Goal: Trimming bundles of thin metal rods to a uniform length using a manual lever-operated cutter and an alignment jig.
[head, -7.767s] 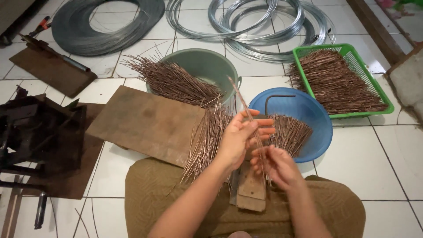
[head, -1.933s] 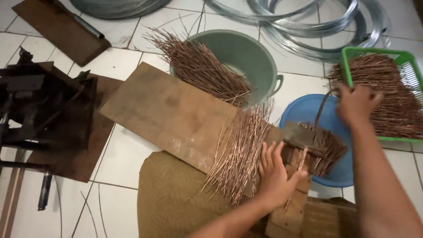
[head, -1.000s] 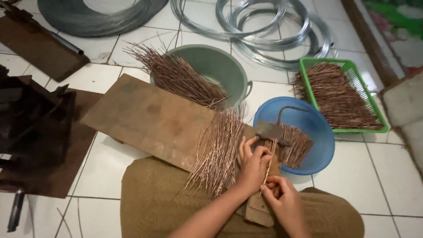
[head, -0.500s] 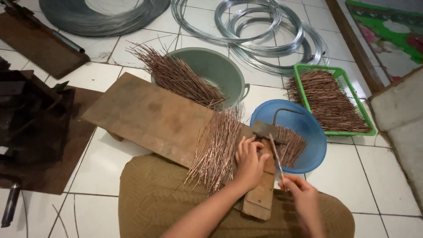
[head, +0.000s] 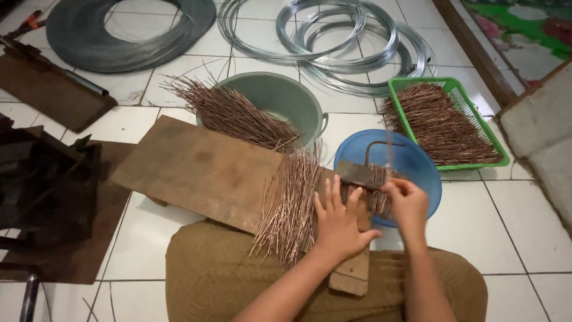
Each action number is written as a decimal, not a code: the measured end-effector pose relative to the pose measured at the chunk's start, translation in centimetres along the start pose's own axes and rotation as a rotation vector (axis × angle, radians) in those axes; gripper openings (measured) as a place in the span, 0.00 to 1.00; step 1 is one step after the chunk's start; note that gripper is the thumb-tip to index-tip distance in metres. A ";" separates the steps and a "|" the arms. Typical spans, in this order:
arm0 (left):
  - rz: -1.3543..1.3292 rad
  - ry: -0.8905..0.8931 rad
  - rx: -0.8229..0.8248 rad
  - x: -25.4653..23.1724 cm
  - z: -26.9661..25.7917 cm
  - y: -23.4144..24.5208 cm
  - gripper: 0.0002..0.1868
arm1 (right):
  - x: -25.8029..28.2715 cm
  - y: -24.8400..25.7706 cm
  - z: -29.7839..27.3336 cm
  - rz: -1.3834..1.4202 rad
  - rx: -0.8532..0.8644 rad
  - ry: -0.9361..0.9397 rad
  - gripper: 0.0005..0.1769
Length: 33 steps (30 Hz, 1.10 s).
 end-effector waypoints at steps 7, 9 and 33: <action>0.096 0.110 0.058 0.0 -0.1 -1.4 0.45 | -14.2 -0.4 7.1 -0.313 -0.069 -0.064 0.14; 0.131 0.091 0.003 -0.2 -0.2 -1.5 0.46 | -16.1 -1.6 7.5 -0.357 -0.043 -0.083 0.16; 0.509 0.402 0.145 13.8 0.3 4.1 0.31 | -11.6 -3.4 3.8 -0.441 0.200 0.051 0.21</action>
Point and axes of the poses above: each hand's wrist, its own z-axis towards the middle knuckle, its own y-axis out of the back of the hand, x = y × z, the point moved 6 cm from there along z, towards the middle knuckle, and after that the axes turned 8 degrees about -x, right-handed, at the moved point
